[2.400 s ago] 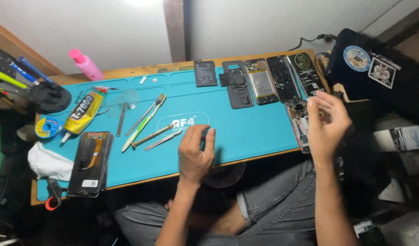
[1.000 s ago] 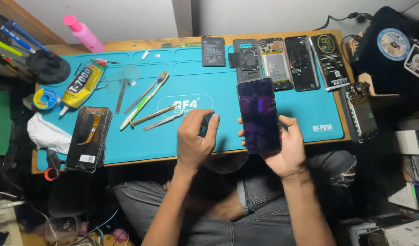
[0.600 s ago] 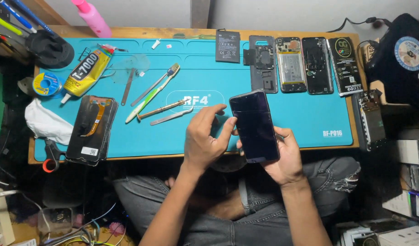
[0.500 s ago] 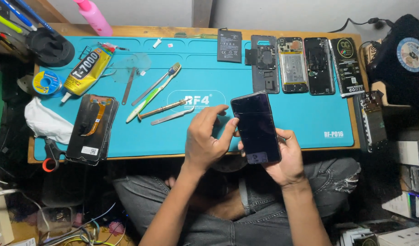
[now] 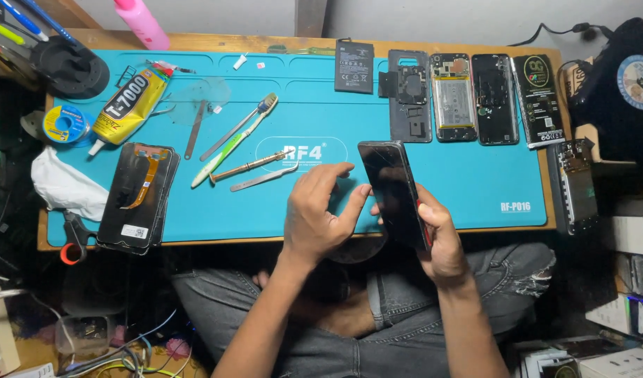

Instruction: The person connects a battery to a testing device and plugs it into a power source. They then handle several disassembled phones, picking them up and placing them on the workbench.

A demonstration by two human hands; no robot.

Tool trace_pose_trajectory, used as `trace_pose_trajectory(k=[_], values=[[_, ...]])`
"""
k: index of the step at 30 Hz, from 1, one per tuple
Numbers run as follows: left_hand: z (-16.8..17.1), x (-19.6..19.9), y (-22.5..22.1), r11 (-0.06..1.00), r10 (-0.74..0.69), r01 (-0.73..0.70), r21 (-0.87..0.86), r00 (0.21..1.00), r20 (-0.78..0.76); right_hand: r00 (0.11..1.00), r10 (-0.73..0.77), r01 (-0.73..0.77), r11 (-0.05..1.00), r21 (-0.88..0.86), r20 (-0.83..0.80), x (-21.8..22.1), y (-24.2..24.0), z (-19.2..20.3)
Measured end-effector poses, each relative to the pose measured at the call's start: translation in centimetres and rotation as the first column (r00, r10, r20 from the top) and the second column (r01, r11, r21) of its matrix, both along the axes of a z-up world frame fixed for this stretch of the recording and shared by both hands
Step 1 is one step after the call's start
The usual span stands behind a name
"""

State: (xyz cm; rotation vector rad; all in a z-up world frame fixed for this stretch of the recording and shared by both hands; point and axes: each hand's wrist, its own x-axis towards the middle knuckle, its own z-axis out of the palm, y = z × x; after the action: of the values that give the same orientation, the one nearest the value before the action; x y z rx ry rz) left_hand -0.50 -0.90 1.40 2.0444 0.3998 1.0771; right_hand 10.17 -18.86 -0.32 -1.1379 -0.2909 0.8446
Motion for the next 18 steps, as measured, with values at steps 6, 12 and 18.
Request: trace_pose_trajectory(k=[6,12,18], values=[[0.2,0.0,0.1,1.000,-0.011,0.011,0.019,1.000,0.002,0.998,-0.033,0.034,0.999,-0.018,0.060,-0.7,0.6,0.6],[0.0,0.0,0.0,1.000,-0.013,0.013,0.005,1.000,0.002,0.972,-0.084,0.101,0.993,0.067,-0.220,-1.4,1.4,2.6],[-0.3,0.0,0.0,1.000,-0.006,0.006,0.014,1.000,0.006,0.897,-0.149,0.198,0.977,0.076,-0.416,-1.5,1.6,4.0]])
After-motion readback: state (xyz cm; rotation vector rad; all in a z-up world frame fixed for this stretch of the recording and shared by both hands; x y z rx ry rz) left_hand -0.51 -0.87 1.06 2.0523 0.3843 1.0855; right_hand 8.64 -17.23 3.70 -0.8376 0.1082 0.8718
